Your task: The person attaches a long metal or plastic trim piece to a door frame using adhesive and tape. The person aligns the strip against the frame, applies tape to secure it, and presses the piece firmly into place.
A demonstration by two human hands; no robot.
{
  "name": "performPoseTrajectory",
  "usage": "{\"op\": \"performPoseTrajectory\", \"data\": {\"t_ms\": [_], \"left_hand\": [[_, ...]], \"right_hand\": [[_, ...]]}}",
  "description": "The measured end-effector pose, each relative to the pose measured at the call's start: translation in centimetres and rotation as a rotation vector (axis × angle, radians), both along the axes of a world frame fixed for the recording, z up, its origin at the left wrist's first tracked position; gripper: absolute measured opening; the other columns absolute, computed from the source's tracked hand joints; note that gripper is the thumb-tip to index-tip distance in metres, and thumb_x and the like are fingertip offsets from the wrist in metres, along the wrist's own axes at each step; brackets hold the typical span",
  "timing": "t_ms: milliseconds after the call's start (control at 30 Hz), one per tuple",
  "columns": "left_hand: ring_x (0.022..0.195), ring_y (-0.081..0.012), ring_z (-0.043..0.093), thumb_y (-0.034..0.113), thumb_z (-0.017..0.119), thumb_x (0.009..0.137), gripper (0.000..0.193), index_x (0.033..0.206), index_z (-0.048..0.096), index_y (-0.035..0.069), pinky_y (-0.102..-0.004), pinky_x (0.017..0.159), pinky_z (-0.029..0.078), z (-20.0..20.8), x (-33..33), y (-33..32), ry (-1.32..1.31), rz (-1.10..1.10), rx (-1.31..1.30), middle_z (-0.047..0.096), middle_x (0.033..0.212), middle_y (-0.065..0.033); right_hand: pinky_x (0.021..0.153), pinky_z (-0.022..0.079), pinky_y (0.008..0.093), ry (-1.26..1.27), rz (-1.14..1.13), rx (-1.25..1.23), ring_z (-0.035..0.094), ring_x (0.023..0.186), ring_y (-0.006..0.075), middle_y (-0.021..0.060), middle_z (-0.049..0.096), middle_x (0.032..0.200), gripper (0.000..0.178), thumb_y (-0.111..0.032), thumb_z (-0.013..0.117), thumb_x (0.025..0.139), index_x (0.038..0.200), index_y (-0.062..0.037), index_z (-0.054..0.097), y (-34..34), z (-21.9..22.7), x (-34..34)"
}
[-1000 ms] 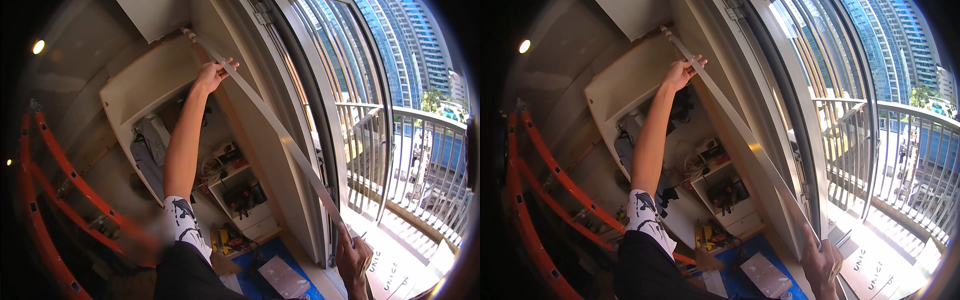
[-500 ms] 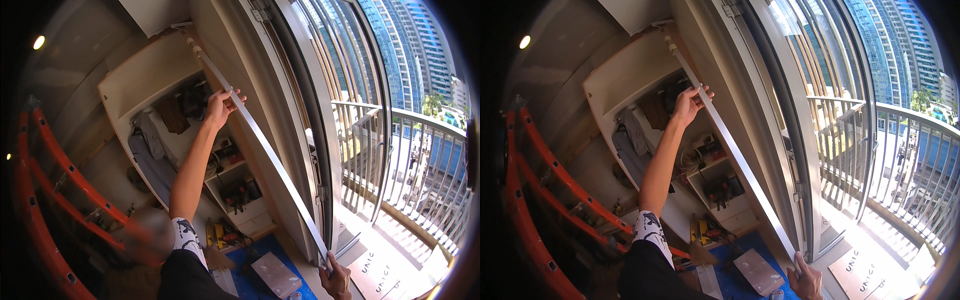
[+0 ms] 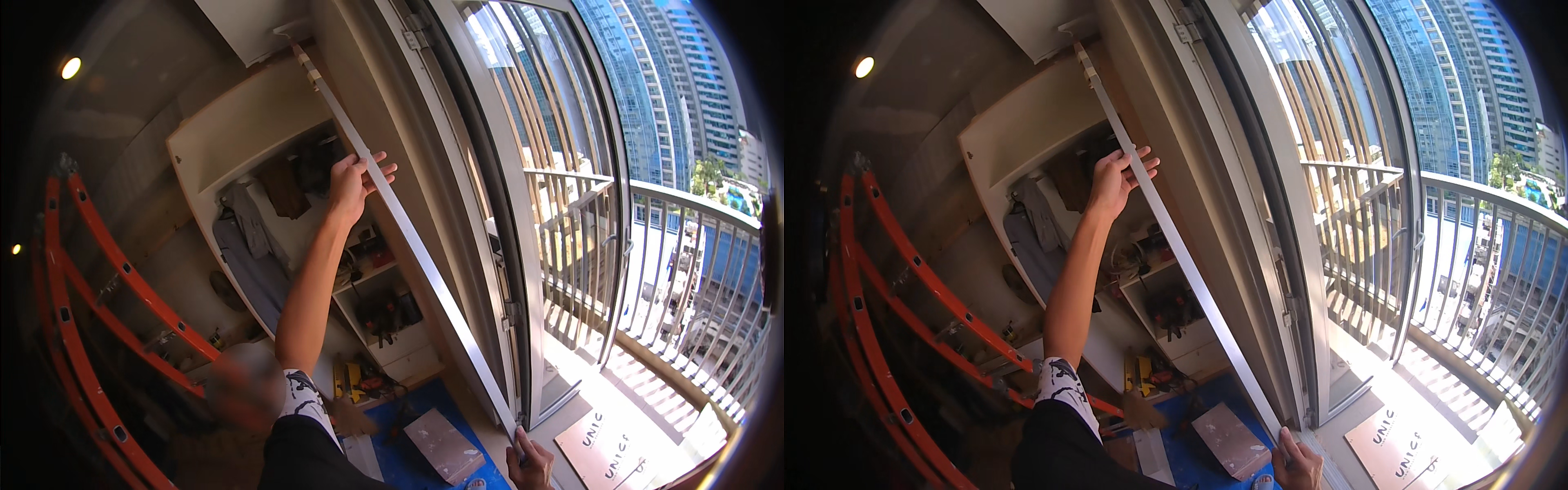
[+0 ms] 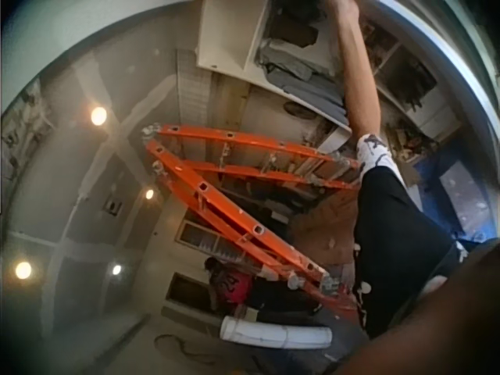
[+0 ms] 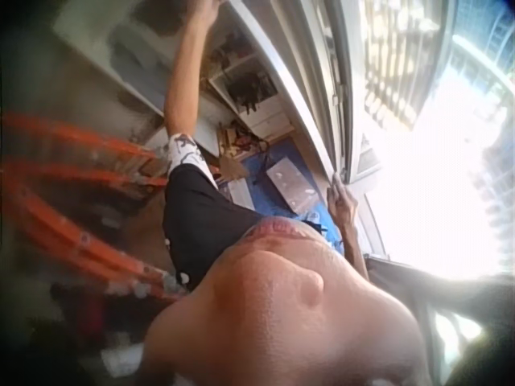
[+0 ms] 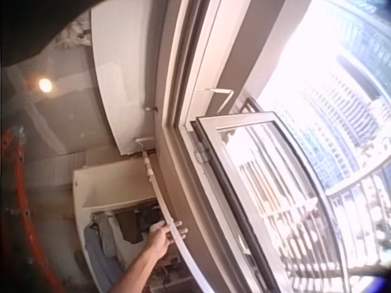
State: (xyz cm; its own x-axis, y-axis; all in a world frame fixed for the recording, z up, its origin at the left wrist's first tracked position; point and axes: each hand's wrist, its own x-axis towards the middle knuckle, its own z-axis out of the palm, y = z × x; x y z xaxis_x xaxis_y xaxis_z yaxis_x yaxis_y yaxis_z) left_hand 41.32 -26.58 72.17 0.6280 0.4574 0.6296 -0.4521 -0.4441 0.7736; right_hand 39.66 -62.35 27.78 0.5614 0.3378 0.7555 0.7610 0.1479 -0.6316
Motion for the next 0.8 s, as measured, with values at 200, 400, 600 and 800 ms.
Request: {"op": "performPoseTrajectory", "data": {"t_ms": [200, 400, 600, 800], "left_hand": [[0.102, -0.0337, 0.064, 0.007, 0.032, 0.1, 0.029, 0.121, 0.044, -0.009, -0.043, 0.089, 0.055, 2.4, 1.5, 6.8, -0.013, -0.019, -0.027, 0.056, 0.121, -0.0202], [0.101, -0.0311, 0.064, 0.011, 0.043, 0.099, 0.023, 0.116, 0.049, -0.004, -0.0424, 0.092, 0.053, 1.9, 2.4, 11.3, -0.053, -0.088, -0.127, 0.059, 0.115, -0.0159], [0.077, -0.019, 0.066, 0.022, 0.071, 0.087, 0.036, 0.107, 0.052, -0.001, -0.0333, 0.068, 0.058, -1.4, 2.7, 12.0, -0.129, 0.077, -0.06, 0.061, 0.095, -0.0073], [0.061, -0.0141, 0.063, 0.021, 0.075, 0.085, 0.029, 0.095, 0.058, 0.0, -0.028, 0.055, 0.055, -1.4, 3.8, 10.7, -0.085, 0.175, 0.08, 0.061, 0.081, -0.0022]], "right_hand": [[0.05, 0.049, 0.0369, 0.018, -0.057, -0.222, 0.063, 0.052, 0.0283, 0.0151, 0.063, 0.066, 0.054, -0.006, 0.069, 0.075, 0.128, -0.0053, 0.058, 4.9, 2.9, 2.1], [0.047, 0.044, 0.032, 0.053, 0.111, -0.105, 0.055, 0.047, 0.0226, 0.0098, 0.056, 0.059, 0.05, -0.01, 0.062, 0.085, 0.134, -0.0065, 0.053, 8.8, 1.8, 3.6], [0.044, 0.035, 0.022, 0.797, 0.682, -0.136, 0.045, 0.05, 0.0059, -0.0015, 0.052, 0.062, 0.044, -0.024, 0.05, 0.099, 0.138, -0.0048, 0.047, 7.8, -2.4, 2.1], [0.044, 0.031, 0.0229, 0.701, 0.585, -0.091, 0.036, 0.05, 0.0055, -0.0044, 0.039, 0.061, 0.042, -0.024, 0.044, 0.101, 0.138, -0.0036, 0.047, 10.1, -6.6, 1.4]]}}
